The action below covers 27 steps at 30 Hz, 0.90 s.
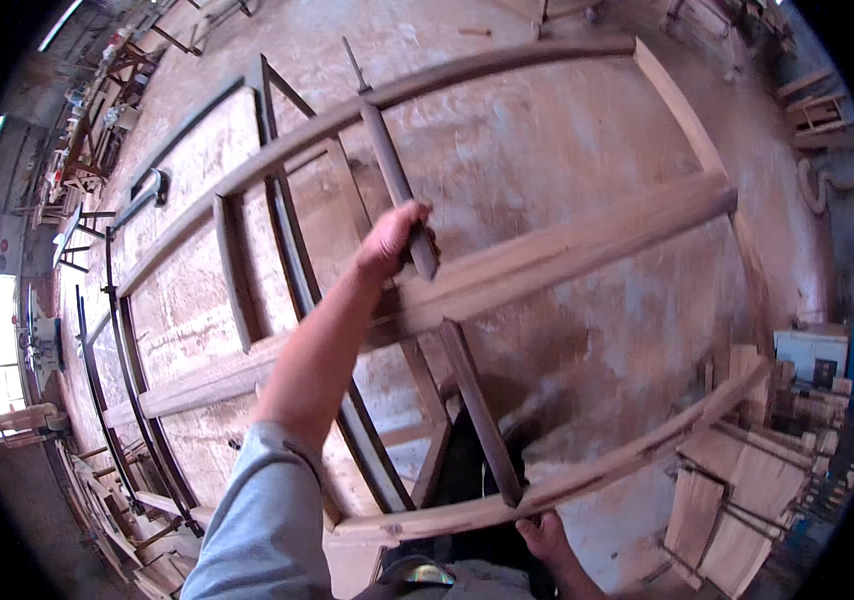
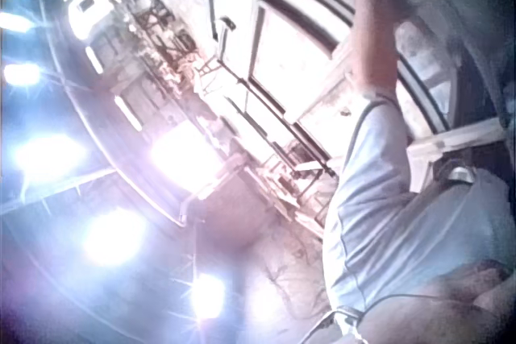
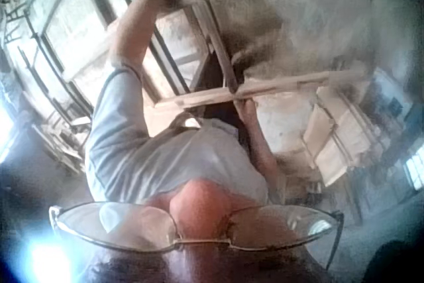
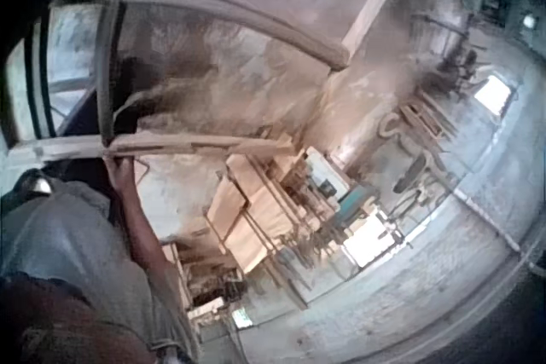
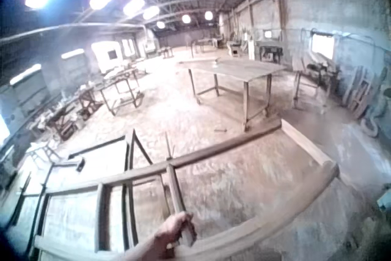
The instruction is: The person assembles a wooden bed frame in a workshop. They use a hammer and a metal hook tool to secure wooden slats and metal rods to the frame structure. The person moves around the frame to access different connection points and occasionally walks to retrieve additional parts.
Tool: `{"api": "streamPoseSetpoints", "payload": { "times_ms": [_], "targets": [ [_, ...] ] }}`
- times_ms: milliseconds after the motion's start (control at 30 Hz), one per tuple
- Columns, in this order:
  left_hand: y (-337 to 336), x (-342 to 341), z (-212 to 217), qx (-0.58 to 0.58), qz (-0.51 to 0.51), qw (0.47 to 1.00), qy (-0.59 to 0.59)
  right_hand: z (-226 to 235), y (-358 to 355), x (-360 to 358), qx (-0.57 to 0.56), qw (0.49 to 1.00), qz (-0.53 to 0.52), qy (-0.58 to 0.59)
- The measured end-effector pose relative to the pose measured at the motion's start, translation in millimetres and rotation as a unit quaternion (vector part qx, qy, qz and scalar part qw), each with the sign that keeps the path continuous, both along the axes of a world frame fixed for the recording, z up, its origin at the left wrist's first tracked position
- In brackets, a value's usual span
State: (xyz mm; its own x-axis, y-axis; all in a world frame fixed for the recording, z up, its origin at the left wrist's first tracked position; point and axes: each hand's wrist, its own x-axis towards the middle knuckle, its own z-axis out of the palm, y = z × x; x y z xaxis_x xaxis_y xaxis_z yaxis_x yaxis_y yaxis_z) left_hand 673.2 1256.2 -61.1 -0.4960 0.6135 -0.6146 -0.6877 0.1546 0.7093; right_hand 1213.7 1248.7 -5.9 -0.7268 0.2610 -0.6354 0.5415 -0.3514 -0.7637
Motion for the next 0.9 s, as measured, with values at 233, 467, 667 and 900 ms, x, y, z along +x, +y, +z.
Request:
{"api": "streamPoseSetpoints", "payload": {
  "times_ms": [233,467,667,900],
  "targets": [
    [-22,-27,-9,0.000,-0.011,0.996,0.091,44,13,49,0.215,0.946,0.212,-0.117],
    [-4,-31,-9,-0.047,-0.001,0.993,0.106,24,-15,77,0.163,0.967,0.107,-0.162],
    [-4,-29,-7,-0.039,0.009,0.991,0.125,1,-37,82,0.104,0.989,-0.029,-0.100],
    [-10,-48,-14,-0.037,-0.011,0.992,0.120,-14,-46,89,-0.314,0.909,-0.246,-0.122]
  ]
}}
